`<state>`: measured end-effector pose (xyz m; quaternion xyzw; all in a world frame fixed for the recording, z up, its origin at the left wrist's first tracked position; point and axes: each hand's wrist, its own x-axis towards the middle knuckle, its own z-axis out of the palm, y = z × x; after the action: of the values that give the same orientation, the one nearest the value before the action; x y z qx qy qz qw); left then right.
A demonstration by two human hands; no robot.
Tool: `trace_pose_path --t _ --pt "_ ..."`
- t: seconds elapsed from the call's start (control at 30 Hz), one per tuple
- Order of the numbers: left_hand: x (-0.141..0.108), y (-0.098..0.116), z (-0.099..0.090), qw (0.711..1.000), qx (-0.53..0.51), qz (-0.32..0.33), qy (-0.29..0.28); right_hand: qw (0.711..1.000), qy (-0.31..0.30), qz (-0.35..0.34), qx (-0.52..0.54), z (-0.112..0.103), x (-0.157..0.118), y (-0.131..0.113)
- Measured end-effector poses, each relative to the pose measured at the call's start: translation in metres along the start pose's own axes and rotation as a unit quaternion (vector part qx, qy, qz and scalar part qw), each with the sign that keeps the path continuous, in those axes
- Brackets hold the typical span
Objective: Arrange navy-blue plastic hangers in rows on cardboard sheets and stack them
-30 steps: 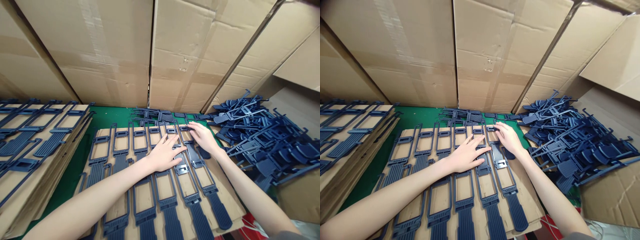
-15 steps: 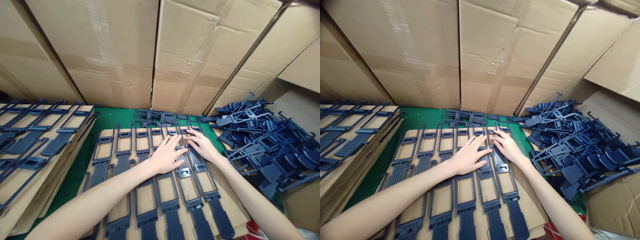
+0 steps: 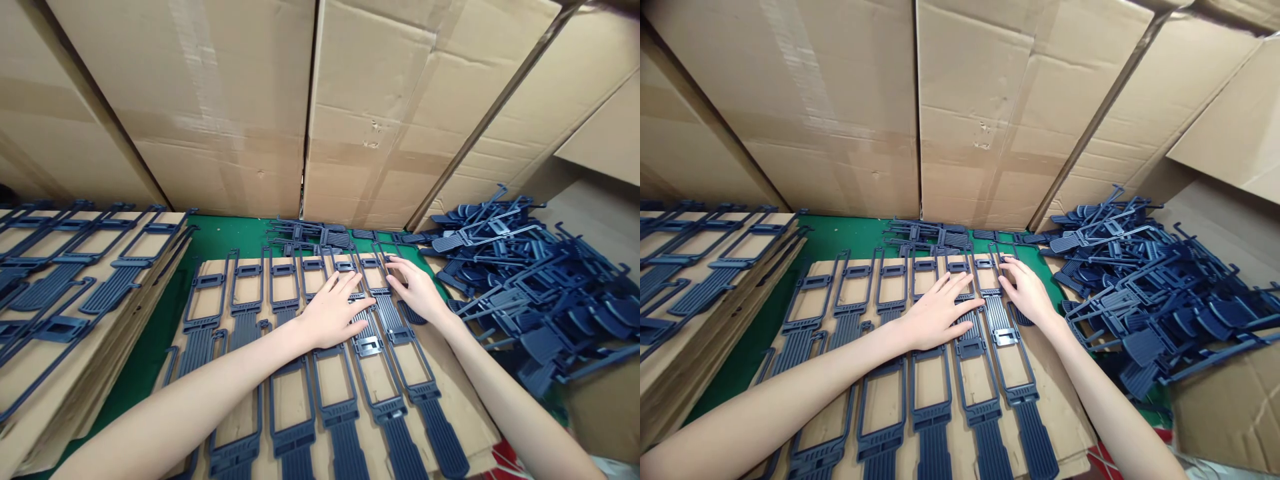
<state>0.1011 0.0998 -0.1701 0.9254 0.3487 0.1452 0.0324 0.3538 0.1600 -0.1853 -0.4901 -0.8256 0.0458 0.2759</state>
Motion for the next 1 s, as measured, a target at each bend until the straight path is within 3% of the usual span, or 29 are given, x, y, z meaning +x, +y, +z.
trace_pose_path --t 0.57,0.67,0.8,0.9,1.0 --pt "0.000 0.001 -0.002 1.000 -0.001 0.000 -0.004 0.999 0.001 -0.010 0.031 -0.002 -0.007 -0.006" --pt "0.000 0.001 -0.004 1.000 -0.007 -0.004 -0.008 1.000 0.028 -0.007 0.007 -0.018 -0.006 -0.006" --pt "0.000 0.000 -0.004 1.000 -0.009 -0.004 -0.012 0.995 0.067 0.019 -0.077 -0.057 -0.002 0.011" --pt "0.000 -0.001 -0.002 1.000 -0.007 -0.002 -0.009 0.981 0.025 0.045 -0.187 -0.083 0.007 0.037" --pt "0.000 -0.001 -0.002 1.000 -0.006 0.000 -0.011 0.947 -0.049 0.087 -0.304 -0.093 0.019 0.063"
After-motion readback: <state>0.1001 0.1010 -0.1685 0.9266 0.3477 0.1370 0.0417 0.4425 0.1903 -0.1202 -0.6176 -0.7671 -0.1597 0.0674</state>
